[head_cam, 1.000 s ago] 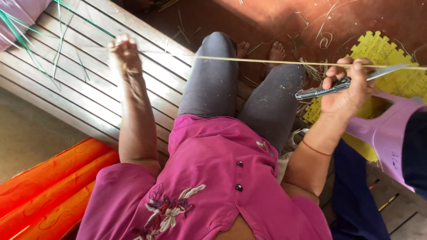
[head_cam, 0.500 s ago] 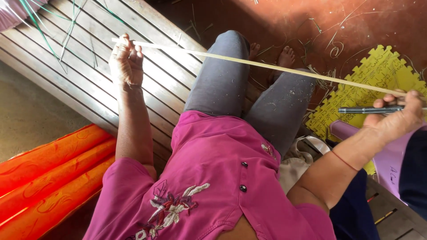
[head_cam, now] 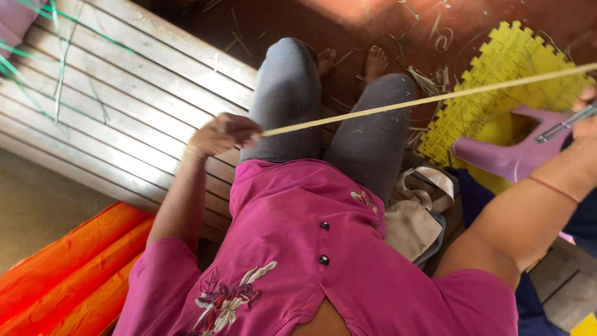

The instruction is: A person uses a small knife to shave thin layers off a long strip of bamboo to smooth or thin it.

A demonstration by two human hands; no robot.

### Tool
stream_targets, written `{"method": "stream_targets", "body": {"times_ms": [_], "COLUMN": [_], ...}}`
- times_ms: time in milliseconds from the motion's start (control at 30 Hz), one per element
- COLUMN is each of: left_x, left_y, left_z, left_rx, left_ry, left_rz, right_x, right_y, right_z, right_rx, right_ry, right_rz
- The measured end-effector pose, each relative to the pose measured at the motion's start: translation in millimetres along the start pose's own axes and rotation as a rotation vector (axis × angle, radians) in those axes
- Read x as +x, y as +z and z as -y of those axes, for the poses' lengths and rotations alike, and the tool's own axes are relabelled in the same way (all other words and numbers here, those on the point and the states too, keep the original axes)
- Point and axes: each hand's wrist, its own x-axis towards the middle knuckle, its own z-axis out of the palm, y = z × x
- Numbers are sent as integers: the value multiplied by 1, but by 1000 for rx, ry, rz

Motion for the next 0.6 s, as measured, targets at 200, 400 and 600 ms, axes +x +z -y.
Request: {"method": "stream_targets", "body": {"times_ms": [200,400,600], "left_x": [132,208,221], "left_y": [120,188,201], "left_z": [-12,-13,6], "left_rx": [-515,-420,-192], "left_ry": [-275,-400,-386], "left_rz": [-58,-136,-126], "right_x": [-51,-105,-118], "right_y": [166,295,360], "right_z": [76,12,-12], "right_rx": [-192,-257,-700], "right_ry": [412,220,72], "right_rz": [-471,-212,-215]}}
